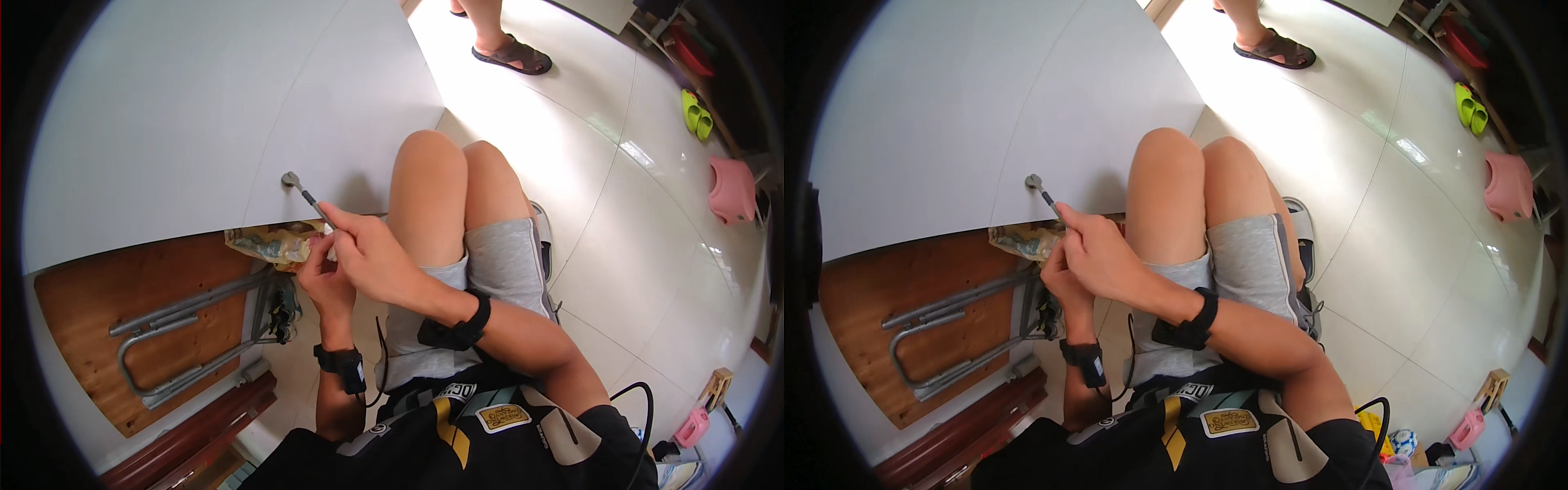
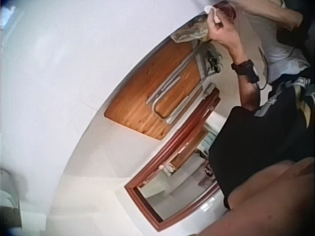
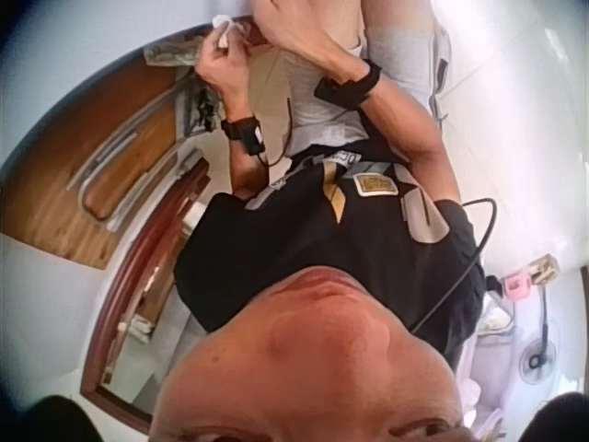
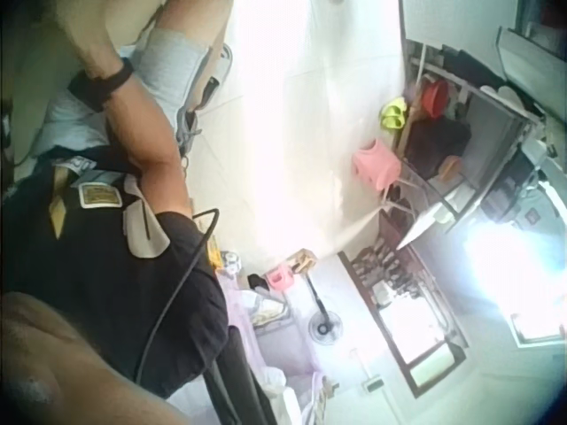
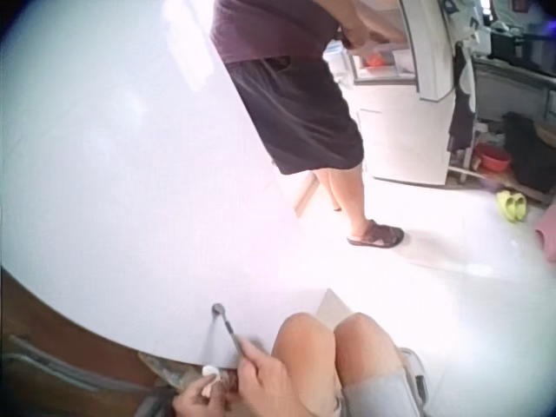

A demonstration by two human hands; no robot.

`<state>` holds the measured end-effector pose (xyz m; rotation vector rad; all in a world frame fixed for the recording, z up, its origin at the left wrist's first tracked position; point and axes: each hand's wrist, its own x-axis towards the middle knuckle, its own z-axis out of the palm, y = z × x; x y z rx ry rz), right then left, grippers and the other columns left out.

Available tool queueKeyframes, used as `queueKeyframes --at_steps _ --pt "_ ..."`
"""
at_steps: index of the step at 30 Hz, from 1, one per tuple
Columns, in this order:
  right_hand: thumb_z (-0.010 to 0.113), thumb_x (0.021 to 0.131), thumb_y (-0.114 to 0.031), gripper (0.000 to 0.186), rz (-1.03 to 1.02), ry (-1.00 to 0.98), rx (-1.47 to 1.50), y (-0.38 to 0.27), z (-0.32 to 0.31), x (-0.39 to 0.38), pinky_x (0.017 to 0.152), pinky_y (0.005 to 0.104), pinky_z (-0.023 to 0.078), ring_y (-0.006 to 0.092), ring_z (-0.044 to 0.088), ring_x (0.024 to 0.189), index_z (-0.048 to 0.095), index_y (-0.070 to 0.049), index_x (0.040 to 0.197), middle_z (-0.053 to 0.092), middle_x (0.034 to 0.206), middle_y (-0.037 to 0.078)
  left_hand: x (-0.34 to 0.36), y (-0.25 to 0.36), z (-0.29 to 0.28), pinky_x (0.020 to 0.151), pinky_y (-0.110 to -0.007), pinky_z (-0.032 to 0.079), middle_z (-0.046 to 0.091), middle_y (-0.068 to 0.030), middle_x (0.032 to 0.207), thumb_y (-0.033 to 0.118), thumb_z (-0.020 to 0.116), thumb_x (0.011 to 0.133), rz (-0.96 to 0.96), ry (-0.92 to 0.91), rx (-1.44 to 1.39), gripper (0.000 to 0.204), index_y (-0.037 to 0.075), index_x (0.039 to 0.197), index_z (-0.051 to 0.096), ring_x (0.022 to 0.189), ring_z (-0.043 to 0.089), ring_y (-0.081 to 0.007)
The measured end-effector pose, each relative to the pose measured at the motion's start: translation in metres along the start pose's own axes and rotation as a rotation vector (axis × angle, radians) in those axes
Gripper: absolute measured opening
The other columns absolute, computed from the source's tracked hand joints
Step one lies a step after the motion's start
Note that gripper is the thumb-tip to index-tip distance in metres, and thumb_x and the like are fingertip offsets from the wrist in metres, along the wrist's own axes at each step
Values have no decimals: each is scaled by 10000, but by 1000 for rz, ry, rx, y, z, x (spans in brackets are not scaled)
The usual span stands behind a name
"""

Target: Fixing or cleaning a cabinet handle or latch using a small tool.

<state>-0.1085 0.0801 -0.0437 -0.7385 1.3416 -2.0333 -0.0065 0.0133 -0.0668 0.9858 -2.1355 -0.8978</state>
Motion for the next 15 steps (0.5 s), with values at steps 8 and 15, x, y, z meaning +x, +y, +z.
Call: queueKeyframes --at_steps 8,15 --pt "401 970 -92 477 84 -39 -50 1 -12 6 485 240 406 43 465 544 471 83 1408 491 612 -28 -14 -14 -4 525 -214 461 679 -18 732 124 753 880 -20 6 38 240 -16 1071 716 568 579 -54" --pt "403 974 -109 471 253 46 11 -13 -20 17 475 245 405 43 456 530 498 49 1407 480 602 -32 -16 -2 -5 512 -207 460 685 -22 739 116 740 893 -206 22 -142 225 -18 1073 715 562 590 -56"
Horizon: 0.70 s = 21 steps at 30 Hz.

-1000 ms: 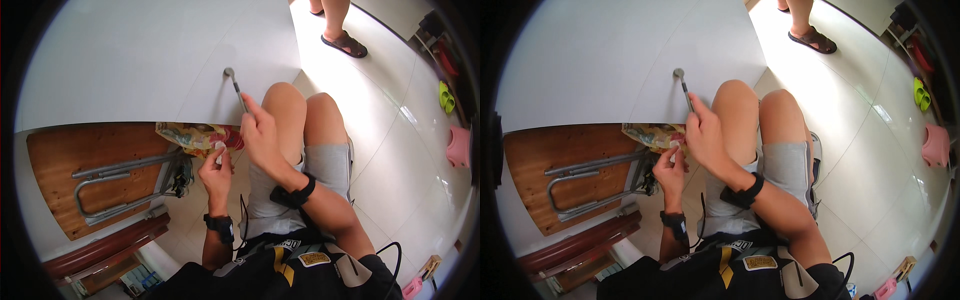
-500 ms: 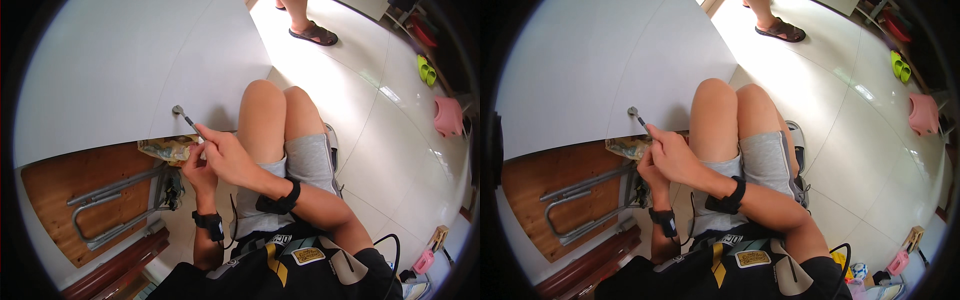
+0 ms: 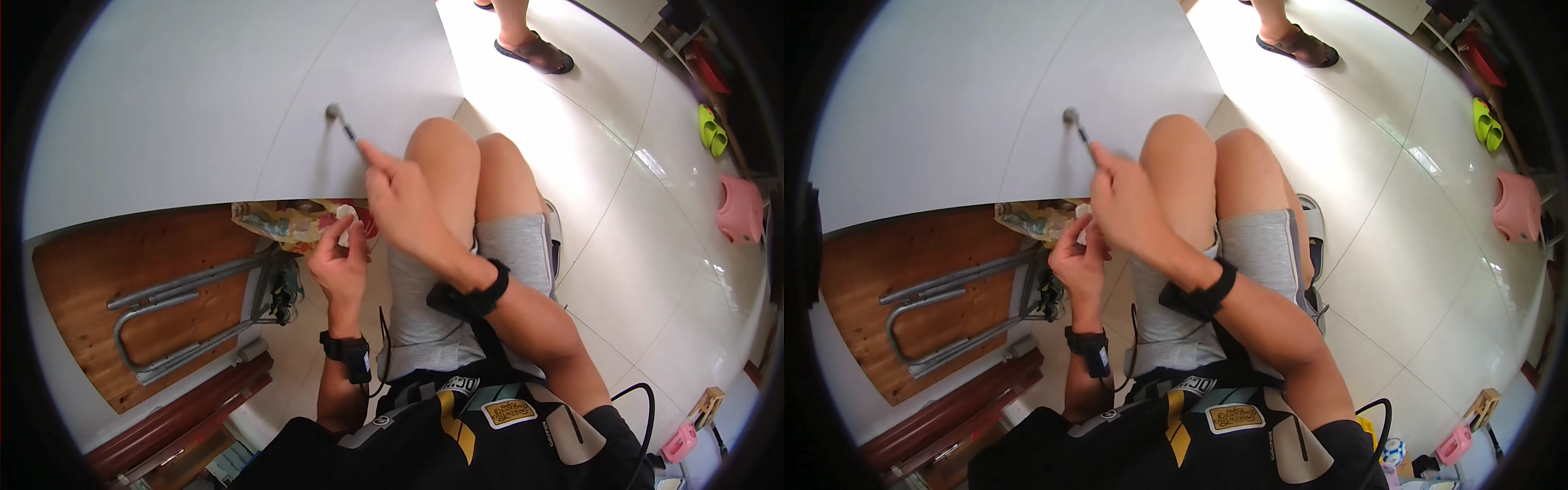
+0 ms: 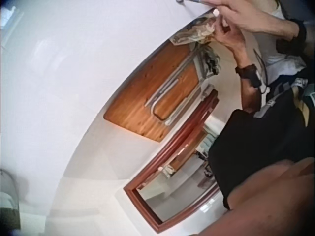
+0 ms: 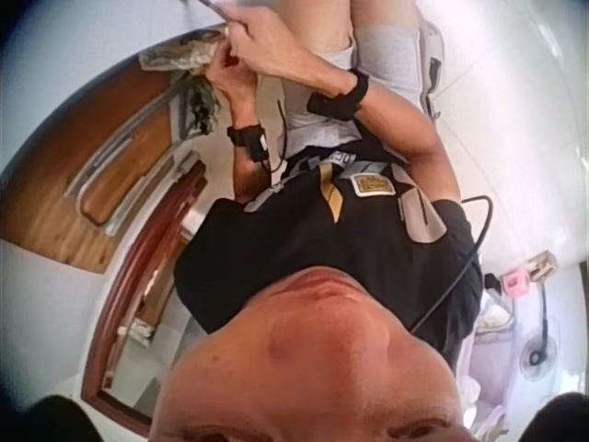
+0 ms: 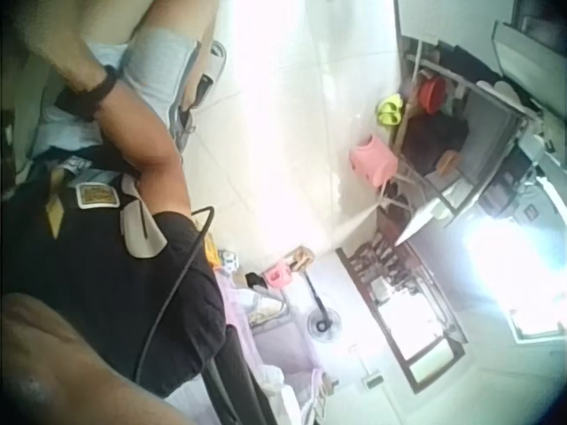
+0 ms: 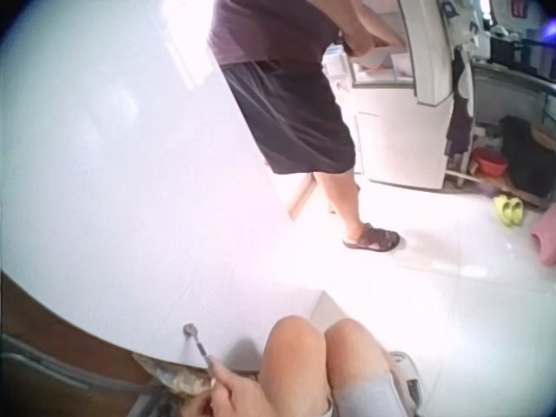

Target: Fixing or cleaning a cabinet handle or latch using a small tool.

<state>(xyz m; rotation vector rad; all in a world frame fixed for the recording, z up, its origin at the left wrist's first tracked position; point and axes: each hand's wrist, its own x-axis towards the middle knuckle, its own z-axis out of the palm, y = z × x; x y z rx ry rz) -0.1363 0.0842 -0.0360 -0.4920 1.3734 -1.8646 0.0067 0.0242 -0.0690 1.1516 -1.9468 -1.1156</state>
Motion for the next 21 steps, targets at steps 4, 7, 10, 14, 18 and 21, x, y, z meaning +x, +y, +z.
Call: queueKeyframes --at_steps 4,7,10,14,18,21 --pt "408 973 -102 463 -181 -62 -91 13 19 -13 557 257 445 62 500 617 497 69 1394 510 661 -13 6 -12 2 523 -193 444 690 -9 751 73 737 864 229 19 80 223 -20 1066 715 578 563 -31" --pt "404 972 -94 464 72 8 -25 -2 -4 6 559 257 452 65 498 601 502 70 1394 529 685 -17 3 1 4 523 -194 446 687 -4 746 75 729 879 -35 5 15 192 -19 1047 718 577 581 -39" --pt "404 971 -91 465 32 -32 9 1 3 -3 514 243 422 47 468 566 502 66 1398 496 658 -43 3 -9 1 513 -202 457 688 -20 755 91 725 896 100 -2 -11 191 -9 1057 715 567 597 -52" --pt "403 972 -95 462 -59 -53 -25 4 8 -4 483 237 398 41 467 552 506 64 1394 484 630 -56 7 -12 -2 507 -207 458 683 -34 754 100 724 903 125 0 59 209 -8 1080 704 569 599 -59" --pt "399 967 -102 467 93 9 13 -11 -2 2 494 246 419 46 480 560 512 67 1387 504 631 -46 -2 -5 -4 509 -207 462 673 -33 720 94 721 904 -33 -9 -29 220 -19 1091 698 571 609 -65" --pt "396 956 -96 488 23 -124 69 -8 11 -8 490 249 423 46 479 558 494 70 1404 516 647 -27 4 -4 -2 511 -207 467 690 -46 741 91 728 899 123 4 48 221 -23 1085 696 575 621 -71"
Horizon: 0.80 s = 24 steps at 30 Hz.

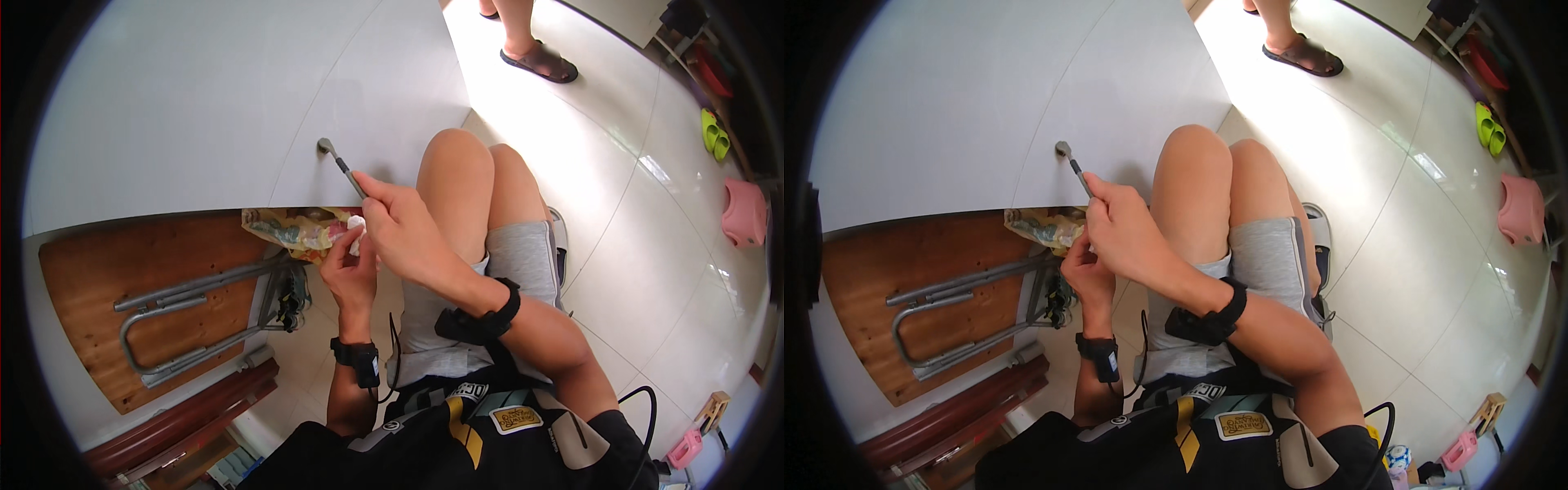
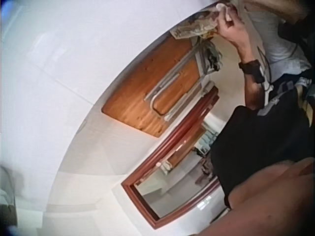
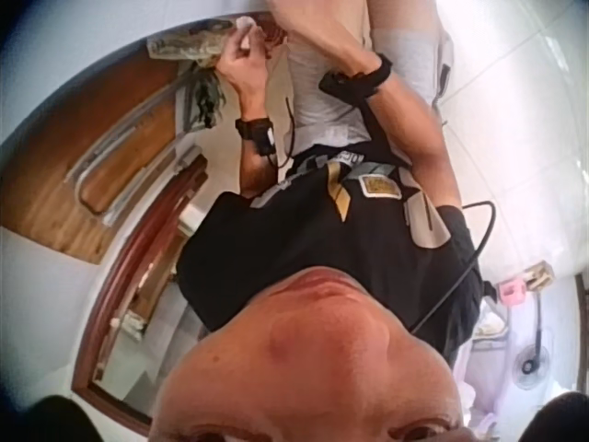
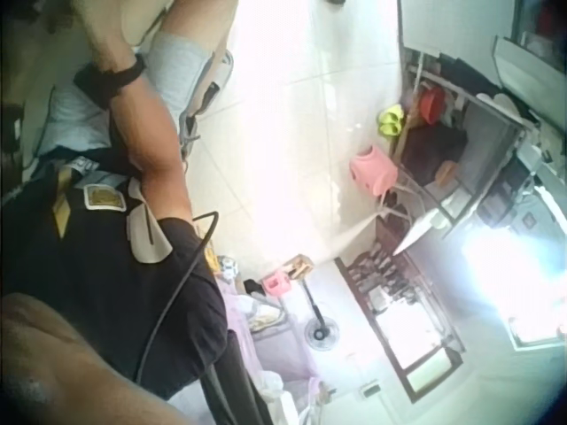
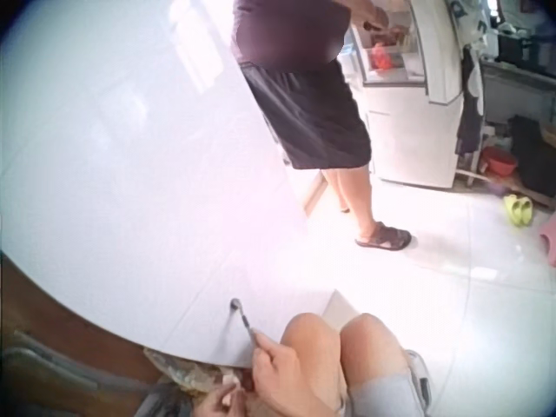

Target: Fixing or cleaning a cabinet handle or latch using a small tool.

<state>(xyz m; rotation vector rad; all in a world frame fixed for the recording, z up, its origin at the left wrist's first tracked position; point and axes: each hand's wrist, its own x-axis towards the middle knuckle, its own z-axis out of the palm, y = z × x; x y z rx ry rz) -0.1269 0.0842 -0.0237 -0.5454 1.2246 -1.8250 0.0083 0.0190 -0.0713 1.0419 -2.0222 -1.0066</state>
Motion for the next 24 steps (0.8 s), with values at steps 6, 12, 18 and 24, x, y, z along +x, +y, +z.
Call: queueKeyframes --at_steps 6,12,18,24 --pt "385 957 -96 463 55 153 147 -14 -24 22 418 274 411 81 484 471 512 117 1348 488 584 -11 -1 1 2 510 -214 475 698 -45 767 77 720 895 -200 -8 -140 206 -17 1077 702 570 610 -74" --pt "397 952 -76 483 7 226 -3 -24 -29 40 455 227 364 48 423 514 498 62 1403 465 620 -41 4 3 0 478 -224 479 711 -88 799 89 715 913 -163 -21 -106 267 -61 1128 669 571 619 -86" --pt "401 954 -74 510 5 17 -5 2 -15 17 442 219 367 42 424 505 441 55 1447 452 600 -52 3 6 -1 512 -217 475 681 -29 764 88 717 911 -163 -26 -52 229 -30 1105 690 575 602 -71" --pt "387 971 -78 481 53 44 29 0 -8 7 440 231 394 38 428 493 471 65 1422 480 619 -40 5 19 5 507 -214 476 701 -68 853 69 720 902 -140 14 -15 235 -41 1107 686 591 618 -81"
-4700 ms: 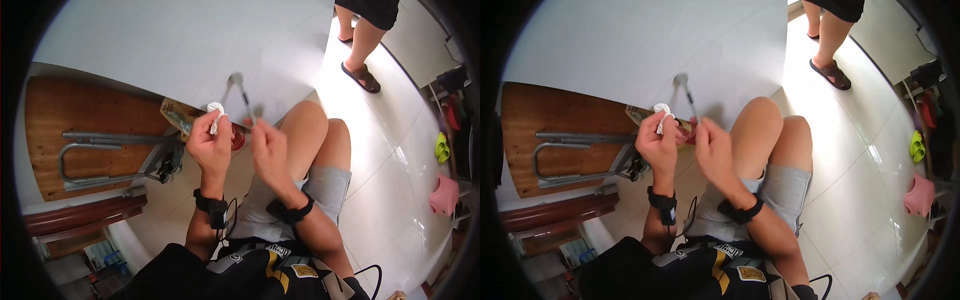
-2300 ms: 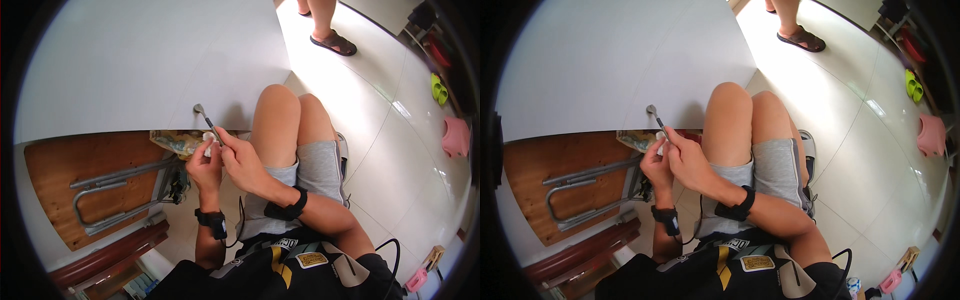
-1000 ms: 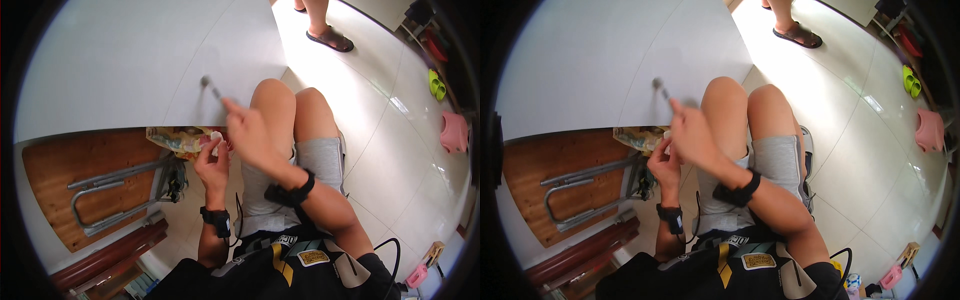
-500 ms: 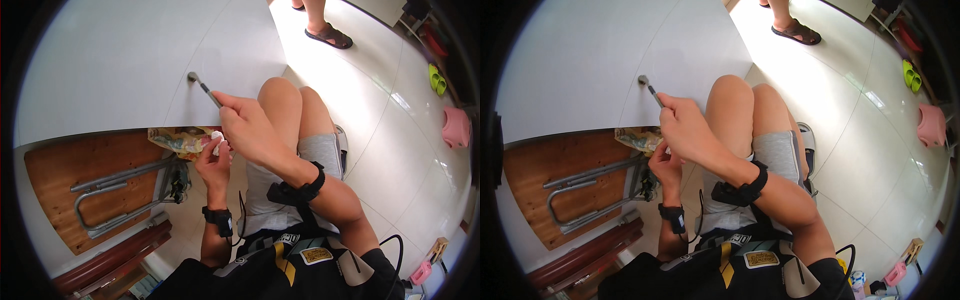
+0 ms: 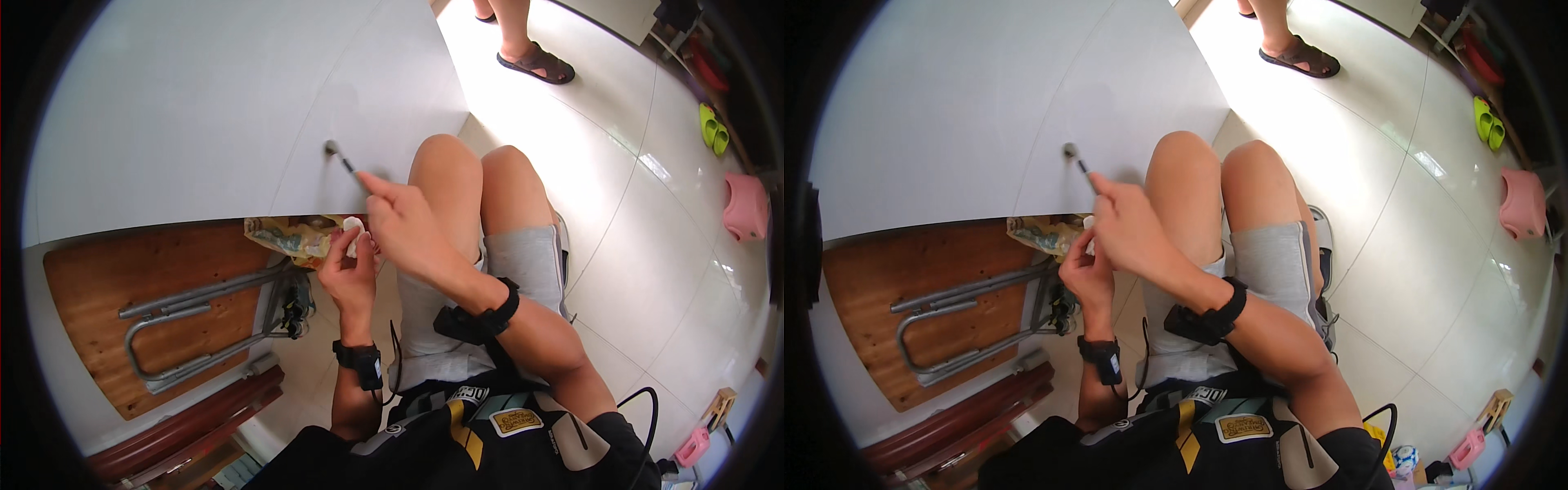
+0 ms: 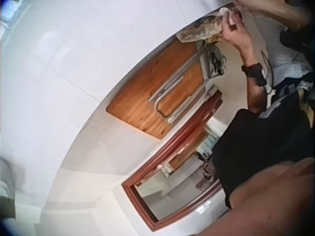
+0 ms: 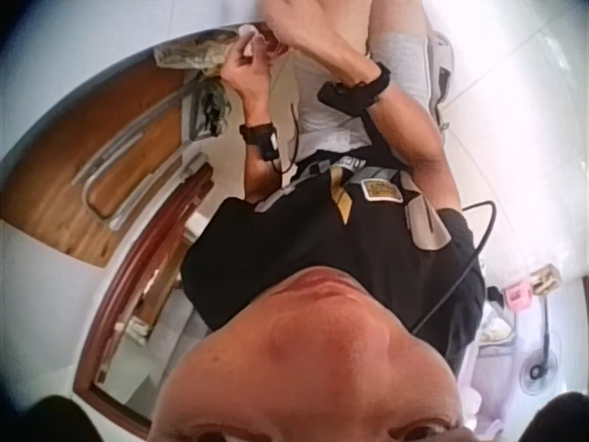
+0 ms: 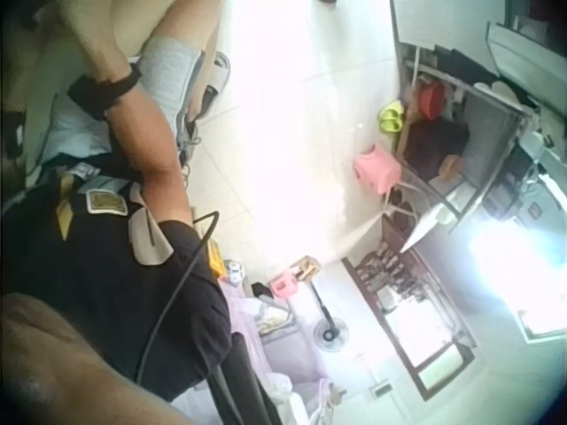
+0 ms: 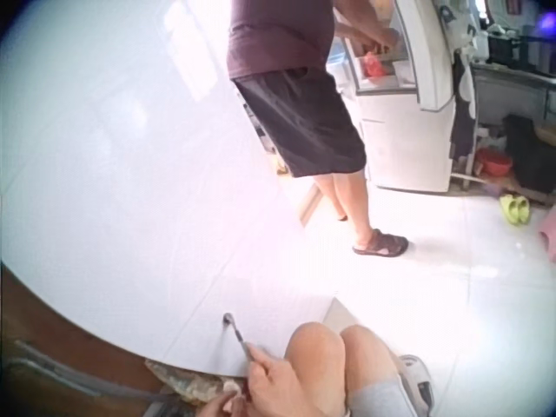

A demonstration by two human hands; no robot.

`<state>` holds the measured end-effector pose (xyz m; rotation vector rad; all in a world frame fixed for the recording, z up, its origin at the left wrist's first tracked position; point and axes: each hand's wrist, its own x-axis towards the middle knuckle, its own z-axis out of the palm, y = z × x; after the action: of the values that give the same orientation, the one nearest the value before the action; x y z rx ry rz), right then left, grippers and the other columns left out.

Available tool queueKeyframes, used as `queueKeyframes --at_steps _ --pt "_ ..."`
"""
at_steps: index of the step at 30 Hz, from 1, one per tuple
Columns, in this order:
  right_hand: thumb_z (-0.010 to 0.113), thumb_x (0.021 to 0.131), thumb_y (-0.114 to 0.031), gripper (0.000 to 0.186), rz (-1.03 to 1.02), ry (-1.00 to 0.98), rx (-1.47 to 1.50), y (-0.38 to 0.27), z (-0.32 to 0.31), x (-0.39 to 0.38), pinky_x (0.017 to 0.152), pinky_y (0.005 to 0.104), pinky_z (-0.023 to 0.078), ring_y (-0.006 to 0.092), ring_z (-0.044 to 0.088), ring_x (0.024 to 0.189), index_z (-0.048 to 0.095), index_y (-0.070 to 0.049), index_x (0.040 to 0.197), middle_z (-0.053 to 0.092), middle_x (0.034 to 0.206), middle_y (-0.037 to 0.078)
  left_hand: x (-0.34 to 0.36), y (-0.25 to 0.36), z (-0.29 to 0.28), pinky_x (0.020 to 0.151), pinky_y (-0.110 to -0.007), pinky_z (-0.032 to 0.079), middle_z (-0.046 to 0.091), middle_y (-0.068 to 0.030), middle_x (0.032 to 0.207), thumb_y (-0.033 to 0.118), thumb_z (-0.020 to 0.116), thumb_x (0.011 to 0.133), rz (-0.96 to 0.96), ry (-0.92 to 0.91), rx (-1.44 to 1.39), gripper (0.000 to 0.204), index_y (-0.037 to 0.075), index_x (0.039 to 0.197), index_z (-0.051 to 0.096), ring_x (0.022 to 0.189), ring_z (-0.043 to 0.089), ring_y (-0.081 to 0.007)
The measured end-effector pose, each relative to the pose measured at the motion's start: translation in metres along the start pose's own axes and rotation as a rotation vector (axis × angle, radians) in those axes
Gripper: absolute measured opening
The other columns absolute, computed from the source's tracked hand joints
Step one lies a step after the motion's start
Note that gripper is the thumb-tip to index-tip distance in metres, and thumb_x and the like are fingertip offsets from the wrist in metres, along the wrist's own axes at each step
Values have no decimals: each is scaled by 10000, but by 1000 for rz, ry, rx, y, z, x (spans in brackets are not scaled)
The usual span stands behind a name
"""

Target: Fixing or cleaning a cabinet handle or latch using a small tool.

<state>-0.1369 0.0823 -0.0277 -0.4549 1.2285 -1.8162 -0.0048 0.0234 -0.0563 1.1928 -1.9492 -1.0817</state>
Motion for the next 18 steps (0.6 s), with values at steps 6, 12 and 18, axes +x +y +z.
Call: queueKeyframes --at_steps 6,12,18 --pt "388 966 -95 495 -28 156 3 -3 -28 27 444 249 416 51 466 498 466 49 1434 523 642 -25 8 -9 14 508 -216 484 703 -81 867 70 722 902 30 -60 -203 235 -59 1094 680 589 617 -80" --pt "409 983 -95 471 -111 -47 172 2 -16 -10 453 236 414 38 478 534 486 20 1433 542 680 -19 11 14 20 494 -217 483 686 -70 776 49 694 909 76 50 -96 209 -56 1089 681 587 610 -73" --pt "444 991 -73 443 -62 102 223 9 -42 -24 525 198 334 6 387 596 498 40 1416 453 688 -75 60 42 24 494 -247 509 674 -84 752 76 678 916 110 156 -96 232 -71 1096 677 570 612 -107"
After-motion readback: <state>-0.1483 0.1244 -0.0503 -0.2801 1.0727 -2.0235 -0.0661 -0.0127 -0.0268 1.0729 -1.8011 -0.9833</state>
